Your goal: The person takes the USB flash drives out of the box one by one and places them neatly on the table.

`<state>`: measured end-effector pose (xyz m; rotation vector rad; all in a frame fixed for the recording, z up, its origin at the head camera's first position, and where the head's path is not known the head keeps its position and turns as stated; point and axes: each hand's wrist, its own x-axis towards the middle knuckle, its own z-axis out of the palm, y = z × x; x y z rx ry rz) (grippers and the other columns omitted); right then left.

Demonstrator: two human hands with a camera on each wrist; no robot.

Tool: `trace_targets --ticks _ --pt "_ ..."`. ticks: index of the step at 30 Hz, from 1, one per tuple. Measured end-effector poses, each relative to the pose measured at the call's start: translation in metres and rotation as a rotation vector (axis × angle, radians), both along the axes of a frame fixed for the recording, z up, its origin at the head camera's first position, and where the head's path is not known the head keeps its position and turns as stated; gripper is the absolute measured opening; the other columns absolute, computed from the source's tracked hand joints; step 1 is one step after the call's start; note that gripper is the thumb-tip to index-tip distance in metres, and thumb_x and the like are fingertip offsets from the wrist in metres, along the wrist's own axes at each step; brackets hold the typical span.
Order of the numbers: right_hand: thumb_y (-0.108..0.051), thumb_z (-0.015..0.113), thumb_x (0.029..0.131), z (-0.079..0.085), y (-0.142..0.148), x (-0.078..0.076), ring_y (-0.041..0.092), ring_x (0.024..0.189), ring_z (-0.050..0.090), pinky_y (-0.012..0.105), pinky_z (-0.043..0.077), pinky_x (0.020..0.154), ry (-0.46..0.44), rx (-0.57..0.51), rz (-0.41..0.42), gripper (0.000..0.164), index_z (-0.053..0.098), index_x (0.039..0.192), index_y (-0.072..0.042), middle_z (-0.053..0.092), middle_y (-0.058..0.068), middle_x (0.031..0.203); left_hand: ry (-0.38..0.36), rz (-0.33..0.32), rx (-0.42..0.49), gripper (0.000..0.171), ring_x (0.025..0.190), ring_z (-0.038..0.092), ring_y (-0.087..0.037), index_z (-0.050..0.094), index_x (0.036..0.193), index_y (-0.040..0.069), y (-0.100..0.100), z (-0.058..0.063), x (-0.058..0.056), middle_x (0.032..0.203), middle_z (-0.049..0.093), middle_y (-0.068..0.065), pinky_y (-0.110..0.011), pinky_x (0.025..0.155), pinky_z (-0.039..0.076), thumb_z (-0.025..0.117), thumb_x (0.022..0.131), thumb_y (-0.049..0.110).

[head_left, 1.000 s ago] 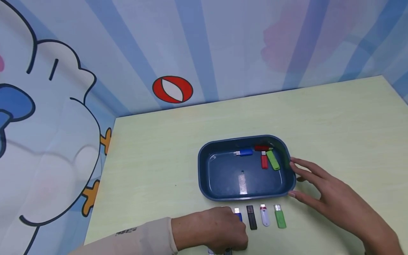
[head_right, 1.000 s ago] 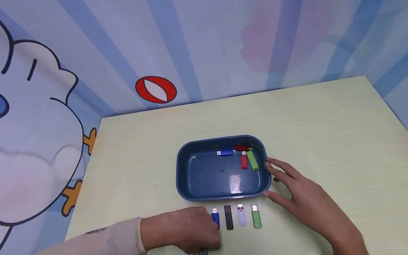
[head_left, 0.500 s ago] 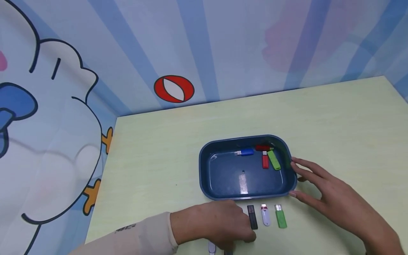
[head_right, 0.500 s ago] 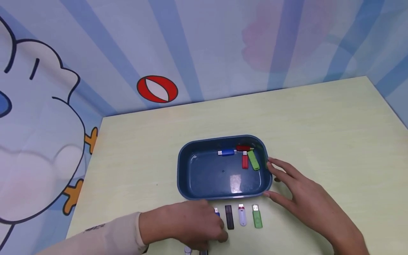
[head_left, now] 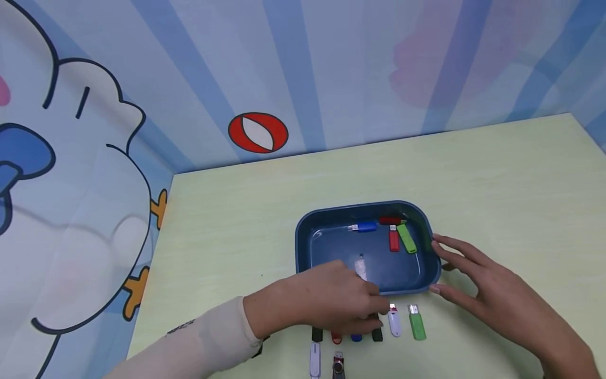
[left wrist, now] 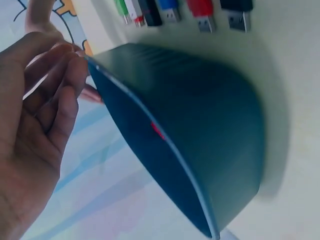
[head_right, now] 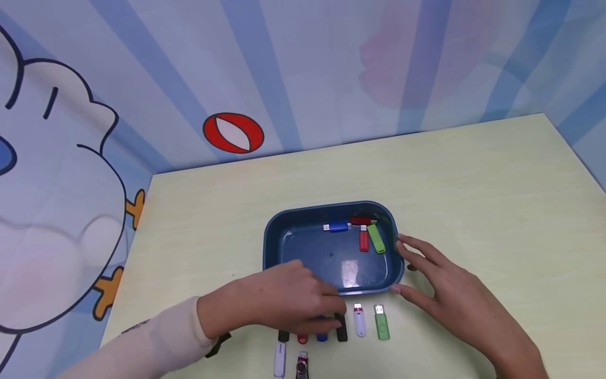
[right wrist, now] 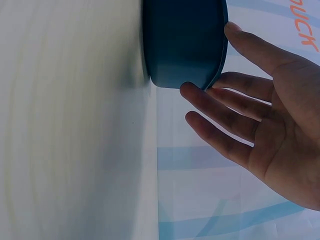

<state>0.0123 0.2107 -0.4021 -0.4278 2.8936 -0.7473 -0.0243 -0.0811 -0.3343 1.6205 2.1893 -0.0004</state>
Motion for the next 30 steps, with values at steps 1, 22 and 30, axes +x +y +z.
trace_targets --ticks 1,22,30 --pt "-0.051 0.081 0.091 0.0 0.0 0.0 0.032 0.116 0.073 0.058 0.062 0.085 0.002 -0.001 0.0 0.083 0.05 0.159 -0.014 0.048 0.011 0.161 0.006 0.012 0.009 0.03 0.069 0.06 0.004 0.071 0.132 0.026 -0.001 0.002 -0.002 0.11 0.077 0.013 -0.011 0.053 0.037 0.059 0.109 0.041" --pt "-0.056 0.078 0.092 0.0 0.001 -0.002 0.029 0.115 0.073 0.056 0.062 0.084 -0.024 -0.006 0.0 0.084 0.049 0.159 -0.015 0.047 0.01 0.162 0.186 0.162 0.154 0.023 0.067 0.065 -0.002 0.074 0.119 0.02 -0.006 0.016 -0.025 0.103 0.08 0.006 -0.012 0.05 0.034 0.062 0.108 0.036" --pt "-0.057 0.078 0.092 -0.001 0.001 -0.001 0.029 0.115 0.073 0.057 0.062 0.085 -0.025 -0.011 -0.002 0.084 0.049 0.159 -0.015 0.047 0.01 0.162 0.257 0.173 0.193 0.023 0.063 0.062 -0.003 0.075 0.115 0.019 -0.005 0.019 -0.036 0.092 0.078 0.007 -0.013 0.049 0.032 0.062 0.108 0.036"
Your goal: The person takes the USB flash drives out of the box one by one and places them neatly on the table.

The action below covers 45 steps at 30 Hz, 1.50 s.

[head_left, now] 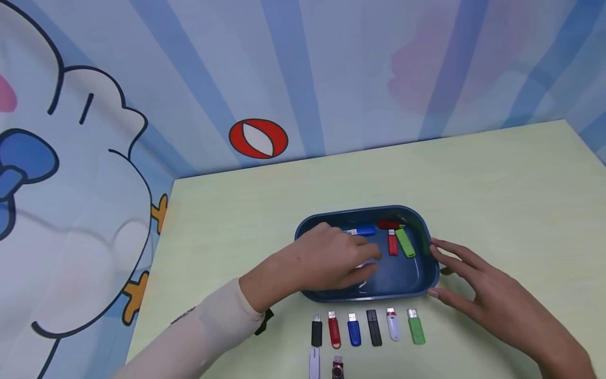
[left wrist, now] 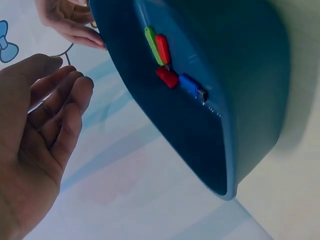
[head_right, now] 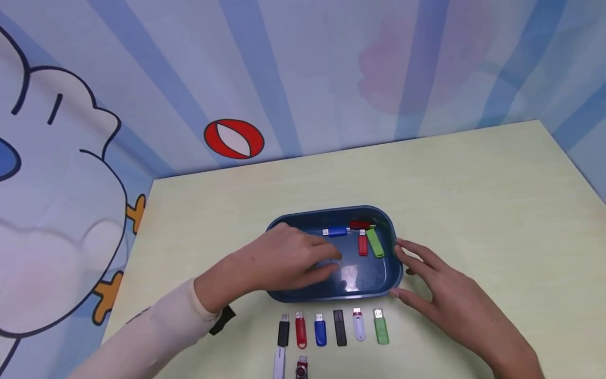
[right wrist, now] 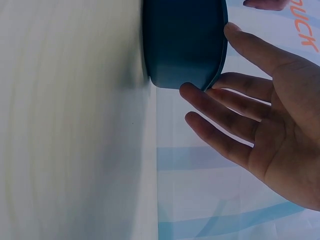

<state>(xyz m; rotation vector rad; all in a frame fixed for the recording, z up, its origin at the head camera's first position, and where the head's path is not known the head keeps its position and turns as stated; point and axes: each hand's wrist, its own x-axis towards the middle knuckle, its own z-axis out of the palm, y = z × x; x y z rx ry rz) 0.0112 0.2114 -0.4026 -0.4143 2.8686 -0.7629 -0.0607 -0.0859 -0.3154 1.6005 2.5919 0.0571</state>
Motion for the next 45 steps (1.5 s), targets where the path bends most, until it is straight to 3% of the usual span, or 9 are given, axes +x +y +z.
trace_targets --ticks 9,15,24,37,45 --pt "-0.053 0.08 0.092 0.0 0.0 0.002 0.029 0.115 0.073 0.056 0.062 0.085 0.027 0.008 0.004 0.083 0.05 0.159 -0.015 0.047 0.009 0.162 -0.014 0.029 0.025 0.023 0.061 0.06 -0.005 0.074 0.119 0.017 0.001 0.004 -0.011 0.084 0.074 0.006 -0.014 0.051 0.037 0.063 0.107 0.033" --pt "-0.049 0.082 0.091 0.002 0.001 0.002 0.028 0.114 0.074 0.056 0.062 0.084 0.063 0.01 0.012 0.082 0.05 0.159 -0.015 0.048 0.008 0.161 -0.043 0.081 0.039 0.024 0.068 0.067 -0.005 0.073 0.123 0.017 -0.001 0.007 -0.02 0.092 0.078 0.004 -0.015 0.055 0.045 0.064 0.107 0.033" --pt "-0.05 0.082 0.091 0.003 0.001 0.002 0.029 0.116 0.074 0.056 0.062 0.086 0.074 0.028 0.016 0.082 0.051 0.158 -0.014 0.046 0.008 0.163 -0.086 0.129 0.048 0.024 0.068 0.062 -0.005 0.073 0.121 0.017 0.004 0.012 -0.033 0.089 0.075 0.005 -0.016 0.058 0.046 0.062 0.108 0.034" --pt "-0.051 0.08 0.092 0.002 0.001 0.002 0.029 0.116 0.073 0.056 0.062 0.086 0.058 0.012 0.021 0.08 0.052 0.157 -0.014 0.046 0.008 0.163 -0.116 0.159 0.0 0.023 0.07 0.061 -0.007 0.073 0.119 0.018 0.013 0.004 -0.052 0.09 0.075 0.005 -0.018 0.061 0.049 0.062 0.108 0.035" --pt "-0.051 0.081 0.092 0.002 0.0 0.002 0.027 0.115 0.074 0.055 0.062 0.084 0.044 0.006 0.015 0.081 0.051 0.158 -0.014 0.046 0.007 0.163 -0.124 0.164 -0.051 0.026 0.077 0.066 -0.007 0.074 0.124 0.018 0.016 0.002 -0.062 0.102 0.079 0.004 -0.022 0.067 0.054 0.063 0.107 0.034"
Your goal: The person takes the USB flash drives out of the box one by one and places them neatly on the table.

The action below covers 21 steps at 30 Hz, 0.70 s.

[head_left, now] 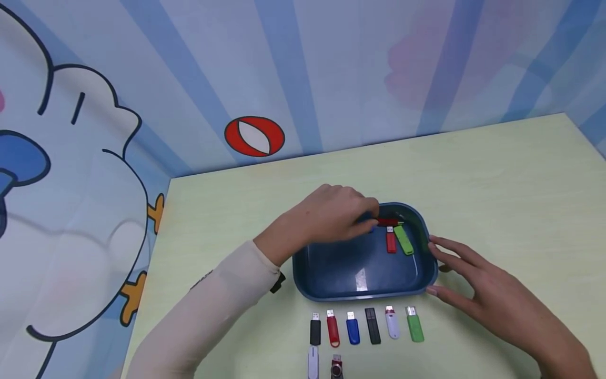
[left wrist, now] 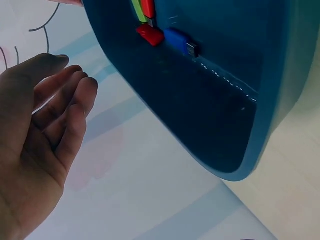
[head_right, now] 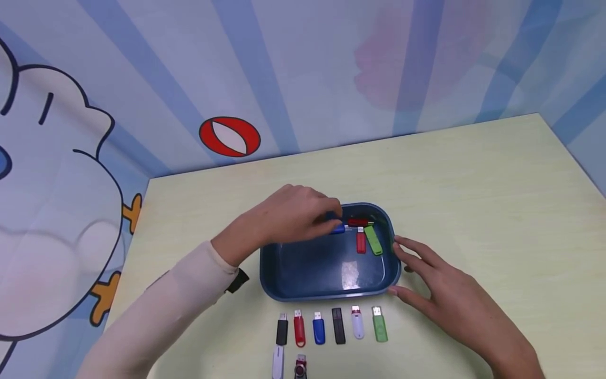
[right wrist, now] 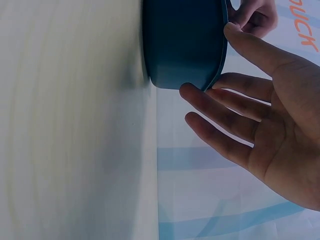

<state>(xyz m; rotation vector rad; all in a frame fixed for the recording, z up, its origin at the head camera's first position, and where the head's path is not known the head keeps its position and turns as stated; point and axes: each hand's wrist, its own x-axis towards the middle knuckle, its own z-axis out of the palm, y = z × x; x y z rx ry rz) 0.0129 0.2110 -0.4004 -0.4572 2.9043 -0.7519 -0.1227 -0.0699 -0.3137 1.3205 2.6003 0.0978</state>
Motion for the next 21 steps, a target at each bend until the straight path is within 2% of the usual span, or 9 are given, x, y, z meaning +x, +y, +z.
trace_targets --ticks 10,21 --pt "-0.052 0.08 0.092 0.001 -0.002 -0.002 0.03 0.116 0.073 0.057 0.061 0.086 -0.009 0.009 -0.008 0.082 0.051 0.159 -0.014 0.046 0.009 0.163 -0.024 0.013 -0.078 0.026 0.075 0.066 -0.009 0.075 0.123 0.018 0.005 -0.004 -0.014 0.098 0.078 0.003 -0.023 0.068 0.055 0.066 0.106 0.036" --pt "-0.05 0.08 0.092 0.002 -0.003 -0.001 0.027 0.115 0.074 0.055 0.062 0.085 0.01 -0.01 0.0 0.08 0.051 0.158 -0.015 0.047 0.006 0.162 -0.023 -0.003 -0.17 0.024 0.082 0.067 -0.01 0.074 0.122 0.018 0.013 -0.02 -0.02 0.101 0.076 0.004 -0.027 0.075 0.057 0.067 0.105 0.034"
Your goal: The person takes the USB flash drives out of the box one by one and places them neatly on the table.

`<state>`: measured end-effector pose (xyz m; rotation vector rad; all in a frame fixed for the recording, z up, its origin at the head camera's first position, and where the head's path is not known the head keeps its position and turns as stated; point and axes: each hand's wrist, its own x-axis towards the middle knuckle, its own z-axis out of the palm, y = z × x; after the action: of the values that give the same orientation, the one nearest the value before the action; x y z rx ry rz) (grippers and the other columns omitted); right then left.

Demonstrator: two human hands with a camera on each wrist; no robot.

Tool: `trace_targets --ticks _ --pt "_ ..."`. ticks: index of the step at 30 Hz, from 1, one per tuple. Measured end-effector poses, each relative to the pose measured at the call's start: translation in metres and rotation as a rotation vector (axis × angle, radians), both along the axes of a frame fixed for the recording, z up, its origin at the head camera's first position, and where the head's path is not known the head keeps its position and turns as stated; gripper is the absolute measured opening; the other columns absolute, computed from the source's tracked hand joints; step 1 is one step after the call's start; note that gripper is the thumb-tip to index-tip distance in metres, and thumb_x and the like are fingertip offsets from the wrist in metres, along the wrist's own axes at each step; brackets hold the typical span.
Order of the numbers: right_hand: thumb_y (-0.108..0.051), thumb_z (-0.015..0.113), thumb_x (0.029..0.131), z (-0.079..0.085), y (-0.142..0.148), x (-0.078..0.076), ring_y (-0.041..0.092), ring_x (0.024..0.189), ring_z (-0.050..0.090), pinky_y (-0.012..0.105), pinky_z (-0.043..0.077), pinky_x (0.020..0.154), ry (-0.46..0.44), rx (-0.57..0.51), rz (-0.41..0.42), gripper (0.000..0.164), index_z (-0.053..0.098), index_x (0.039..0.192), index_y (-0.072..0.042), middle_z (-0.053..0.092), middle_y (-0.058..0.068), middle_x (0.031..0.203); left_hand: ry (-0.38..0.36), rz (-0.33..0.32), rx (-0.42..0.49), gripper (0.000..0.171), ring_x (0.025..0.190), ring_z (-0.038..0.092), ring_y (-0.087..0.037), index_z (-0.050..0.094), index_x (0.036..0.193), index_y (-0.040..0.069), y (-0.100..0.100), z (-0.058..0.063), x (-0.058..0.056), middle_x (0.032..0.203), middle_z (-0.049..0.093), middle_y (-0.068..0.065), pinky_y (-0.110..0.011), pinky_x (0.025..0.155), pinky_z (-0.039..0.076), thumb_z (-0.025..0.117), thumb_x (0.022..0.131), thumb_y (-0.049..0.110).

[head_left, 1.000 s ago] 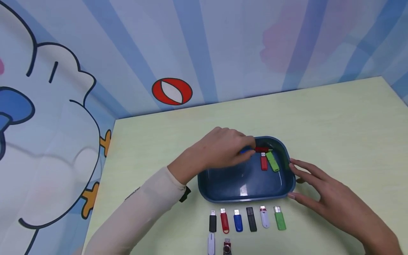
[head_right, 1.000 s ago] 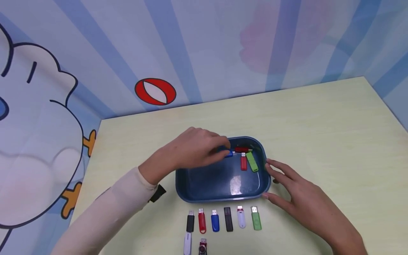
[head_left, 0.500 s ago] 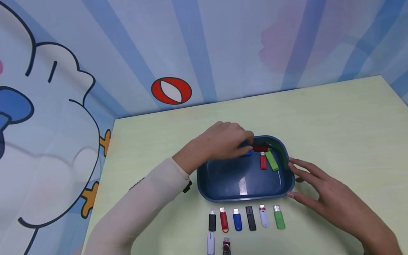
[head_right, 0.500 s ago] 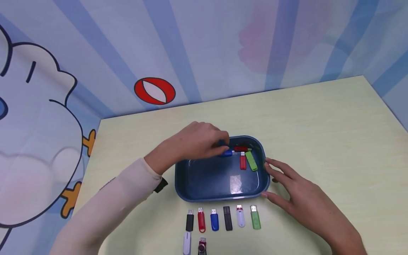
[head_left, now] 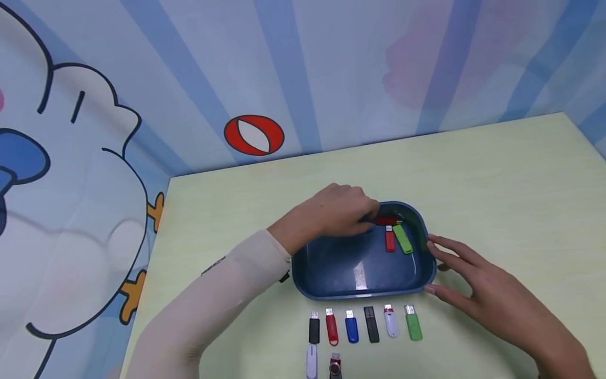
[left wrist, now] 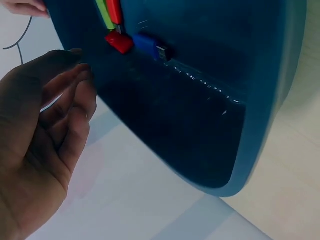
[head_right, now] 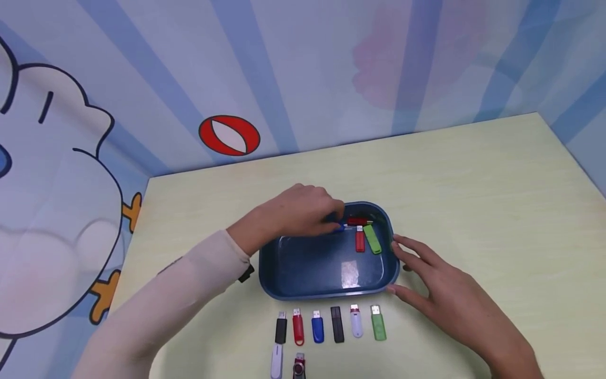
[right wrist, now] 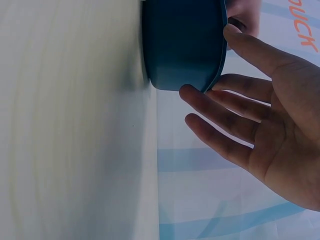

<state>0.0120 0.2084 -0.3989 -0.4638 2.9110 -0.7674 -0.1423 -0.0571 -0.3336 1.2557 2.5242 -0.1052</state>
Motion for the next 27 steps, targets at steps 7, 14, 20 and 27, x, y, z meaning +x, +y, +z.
trace_targets --ticks 7,14,20,27 --pt "-0.051 0.08 0.092 0.0 -0.001 0.001 0.026 0.115 0.074 0.057 0.061 0.086 0.001 -0.007 -0.005 0.08 0.05 0.159 -0.017 0.048 0.005 0.162 -0.011 0.005 -0.057 0.025 0.08 0.066 -0.011 0.076 0.122 0.016 0.006 -0.007 -0.001 0.099 0.076 0.003 -0.027 0.073 0.056 0.071 0.103 0.031" --pt "-0.051 0.081 0.092 0.0 -0.002 0.002 0.027 0.115 0.074 0.058 0.06 0.089 -0.01 0.005 -0.009 0.082 0.05 0.159 -0.016 0.048 0.006 0.162 0.001 -0.006 -0.135 0.024 0.082 0.063 -0.013 0.076 0.122 0.016 0.013 -0.013 -0.004 0.1 0.073 0.002 -0.03 0.074 0.056 0.072 0.102 0.029" --pt "-0.052 0.081 0.091 -0.001 -0.004 0.002 0.028 0.117 0.073 0.058 0.061 0.089 -0.036 0.003 -0.017 0.084 0.049 0.16 -0.016 0.048 0.008 0.162 0.0 0.014 -0.169 0.029 0.083 0.064 -0.015 0.074 0.128 0.014 0.016 -0.019 -0.003 0.104 0.073 0.001 -0.03 0.075 0.056 0.072 0.102 0.028" --pt "-0.052 0.081 0.091 -0.001 -0.006 0.002 0.031 0.118 0.073 0.059 0.06 0.09 -0.047 0.013 -0.019 0.085 0.047 0.161 -0.016 0.048 0.009 0.162 -0.004 0.042 -0.194 0.03 0.086 0.065 -0.015 0.073 0.129 0.013 0.018 -0.023 0.0 0.107 0.073 0.0 -0.029 0.079 0.058 0.073 0.102 0.027"
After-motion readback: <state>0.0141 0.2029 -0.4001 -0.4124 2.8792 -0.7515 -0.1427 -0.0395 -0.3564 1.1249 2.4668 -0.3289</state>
